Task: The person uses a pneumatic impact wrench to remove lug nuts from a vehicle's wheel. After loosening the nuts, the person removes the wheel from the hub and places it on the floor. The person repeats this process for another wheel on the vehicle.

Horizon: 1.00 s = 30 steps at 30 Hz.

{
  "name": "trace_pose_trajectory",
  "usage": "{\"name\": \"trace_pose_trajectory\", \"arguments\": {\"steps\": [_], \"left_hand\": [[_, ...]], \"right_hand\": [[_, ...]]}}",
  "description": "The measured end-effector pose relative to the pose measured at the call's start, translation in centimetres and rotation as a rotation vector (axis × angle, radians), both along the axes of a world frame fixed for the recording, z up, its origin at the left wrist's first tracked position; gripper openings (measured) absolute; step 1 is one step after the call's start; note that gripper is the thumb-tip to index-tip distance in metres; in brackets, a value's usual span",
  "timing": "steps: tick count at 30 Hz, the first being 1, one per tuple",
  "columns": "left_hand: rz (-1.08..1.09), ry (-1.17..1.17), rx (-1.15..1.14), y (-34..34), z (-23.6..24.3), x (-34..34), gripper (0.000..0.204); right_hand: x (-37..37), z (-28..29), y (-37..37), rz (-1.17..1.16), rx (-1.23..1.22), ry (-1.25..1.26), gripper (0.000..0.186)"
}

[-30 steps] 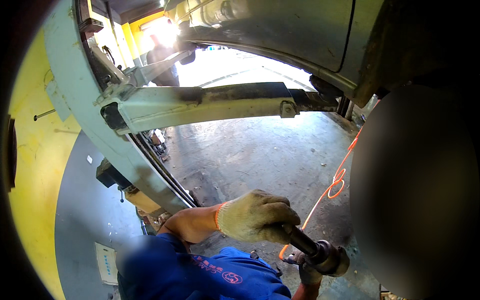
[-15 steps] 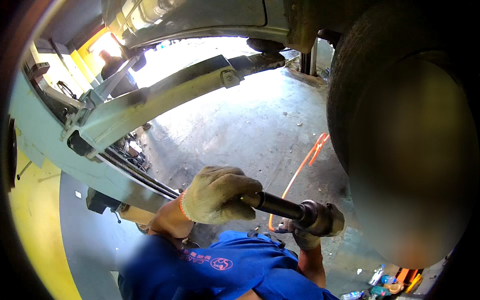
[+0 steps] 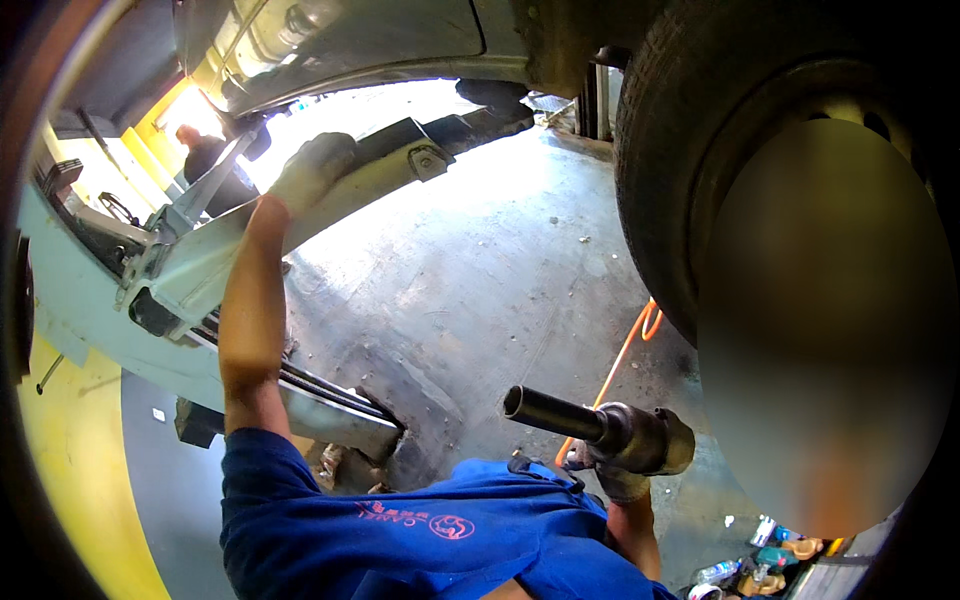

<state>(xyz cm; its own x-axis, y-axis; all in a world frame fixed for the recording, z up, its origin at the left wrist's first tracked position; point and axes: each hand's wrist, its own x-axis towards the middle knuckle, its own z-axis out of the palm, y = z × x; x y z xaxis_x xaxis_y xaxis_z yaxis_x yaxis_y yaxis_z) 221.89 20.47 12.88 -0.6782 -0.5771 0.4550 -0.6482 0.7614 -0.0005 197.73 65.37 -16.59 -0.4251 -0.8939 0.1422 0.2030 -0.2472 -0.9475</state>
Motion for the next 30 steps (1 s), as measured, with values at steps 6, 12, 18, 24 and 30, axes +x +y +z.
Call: {"name": "trace_pose_trajectory", "arguments": {"steps": [6,12,18,24,30], "left_hand": [[-0.119,-0.134,-0.126,-1.1,0.0,0.2,0.033],[-0.063,0.177,-0.019,0.6,-1.7,-1.6,0.03],[-0.166,0.081,-0.008,-2.0,-0.9,0.5,0.034],[-0.045,0.067,-0.44,-2.4,-1.7,-0.5,0.04],[-0.398,0.863,-0.221,7.7,-6.3,-3.1,0.044]], "right_hand": [[0.2,0.7,1.6,-0.079,0.06,0.135,0.036],[-1.4,7.3,2.9,-0.64,-0.04,1.484,0.031],[-2.7,-5.4,3.1,-0.348,0.016,0.774,0.03],[-2.4,-4.7,5.8,-0.493,0.065,0.714,0.031],[-3.2,0.6,8.9,-0.648,-0.03,0.824,0.03]]}}
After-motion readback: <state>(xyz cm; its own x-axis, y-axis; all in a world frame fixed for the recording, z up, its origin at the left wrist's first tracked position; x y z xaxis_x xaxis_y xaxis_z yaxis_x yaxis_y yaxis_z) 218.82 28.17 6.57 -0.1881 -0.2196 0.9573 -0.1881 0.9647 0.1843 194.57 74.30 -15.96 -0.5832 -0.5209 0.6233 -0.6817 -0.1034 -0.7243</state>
